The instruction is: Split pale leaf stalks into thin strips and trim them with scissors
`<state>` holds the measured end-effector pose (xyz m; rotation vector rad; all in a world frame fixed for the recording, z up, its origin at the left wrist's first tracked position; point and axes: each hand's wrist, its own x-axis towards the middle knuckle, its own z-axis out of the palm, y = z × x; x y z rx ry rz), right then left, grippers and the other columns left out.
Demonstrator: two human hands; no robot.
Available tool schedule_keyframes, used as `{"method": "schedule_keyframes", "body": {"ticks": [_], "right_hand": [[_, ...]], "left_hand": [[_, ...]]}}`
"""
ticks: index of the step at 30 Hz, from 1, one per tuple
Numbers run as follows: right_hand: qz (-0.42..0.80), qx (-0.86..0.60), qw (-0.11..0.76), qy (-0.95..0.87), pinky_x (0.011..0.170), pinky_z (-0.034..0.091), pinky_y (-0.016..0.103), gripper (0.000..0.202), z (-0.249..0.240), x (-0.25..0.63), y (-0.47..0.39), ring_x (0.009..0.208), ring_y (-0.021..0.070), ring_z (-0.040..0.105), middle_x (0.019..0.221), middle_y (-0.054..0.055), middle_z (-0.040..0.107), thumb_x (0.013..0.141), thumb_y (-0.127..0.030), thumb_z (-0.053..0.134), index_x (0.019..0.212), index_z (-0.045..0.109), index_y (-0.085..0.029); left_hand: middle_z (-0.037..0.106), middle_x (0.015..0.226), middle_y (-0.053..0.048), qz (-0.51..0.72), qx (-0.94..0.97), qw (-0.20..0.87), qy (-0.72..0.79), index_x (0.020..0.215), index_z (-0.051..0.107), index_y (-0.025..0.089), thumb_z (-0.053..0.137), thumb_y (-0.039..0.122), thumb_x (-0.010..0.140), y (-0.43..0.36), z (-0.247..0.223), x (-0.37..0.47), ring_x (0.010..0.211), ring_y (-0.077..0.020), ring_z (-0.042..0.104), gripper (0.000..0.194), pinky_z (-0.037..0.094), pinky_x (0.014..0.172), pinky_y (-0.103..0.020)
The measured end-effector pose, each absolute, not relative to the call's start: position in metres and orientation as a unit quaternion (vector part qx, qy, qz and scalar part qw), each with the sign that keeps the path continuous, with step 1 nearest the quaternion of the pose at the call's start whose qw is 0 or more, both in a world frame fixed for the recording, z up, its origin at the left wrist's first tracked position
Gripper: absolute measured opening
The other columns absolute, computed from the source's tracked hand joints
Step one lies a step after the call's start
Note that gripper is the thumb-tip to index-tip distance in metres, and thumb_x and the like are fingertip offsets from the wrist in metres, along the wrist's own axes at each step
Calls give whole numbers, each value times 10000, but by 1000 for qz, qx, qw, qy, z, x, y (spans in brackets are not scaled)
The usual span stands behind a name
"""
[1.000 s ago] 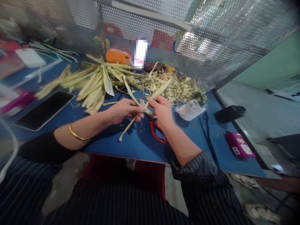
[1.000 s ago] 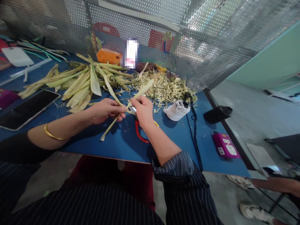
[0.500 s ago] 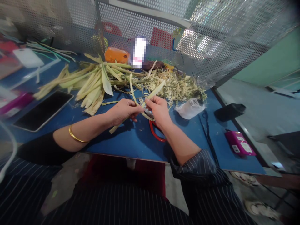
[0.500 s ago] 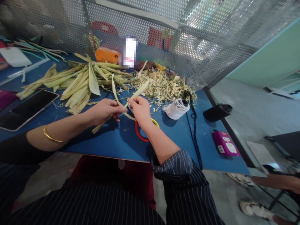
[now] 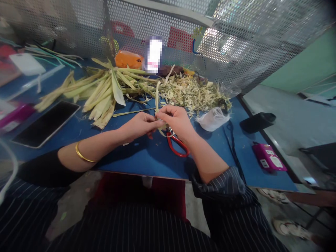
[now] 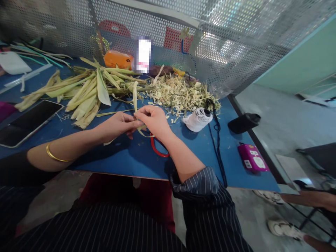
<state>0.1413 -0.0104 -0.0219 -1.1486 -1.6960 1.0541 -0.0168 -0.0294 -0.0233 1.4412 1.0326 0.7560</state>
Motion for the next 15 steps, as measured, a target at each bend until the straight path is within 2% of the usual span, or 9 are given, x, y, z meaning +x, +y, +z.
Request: {"method": "schedule_keyframes", "body": {"ticks": [2,4,8,12,15], "right_hand": [[476,-457,420,-623,512,374,257,164,-23,141,-11,539,99,462,592,-33,534,760,-332,649,690,598,-193],[475,-452,435,-617,508,372,256,167,-24,140,-12,544,99,455,597,-33,522,757,-336,651,689,586,-199],[352,-438,475,-678,632,402,282,157,-27,136,-13,645,112,469,670,-19,533,765,-265,637,641,567,-198],[258,-431,478,-721,710,411,292,164,-26,131,-16,699,125,498,700,-14,524,795,-223,604,640,556,-202],[177,-433,477,-744,764,420,300,167,-20,137,-17,776,144,532,772,10,567,848,-271,580,694,591,-207]], "left_hand": [[469,488,7,329,611,584,422,467,567,172,673,378,778,-30,-22,-17,460,-82,450,388,467,513,-211],[464,484,9,328,614,588,412,473,587,175,673,356,776,-30,-20,-17,466,-82,440,364,469,520,-208],[479,467,6,302,625,590,412,544,680,170,692,305,748,-32,-19,-17,462,-93,467,246,452,493,-206],[476,463,7,292,617,602,414,479,631,168,728,289,703,-32,-23,-15,448,-89,450,273,433,471,-209],[491,495,10,328,596,601,420,526,646,166,709,283,720,-30,-25,-15,466,-83,443,236,424,474,-205]]}}
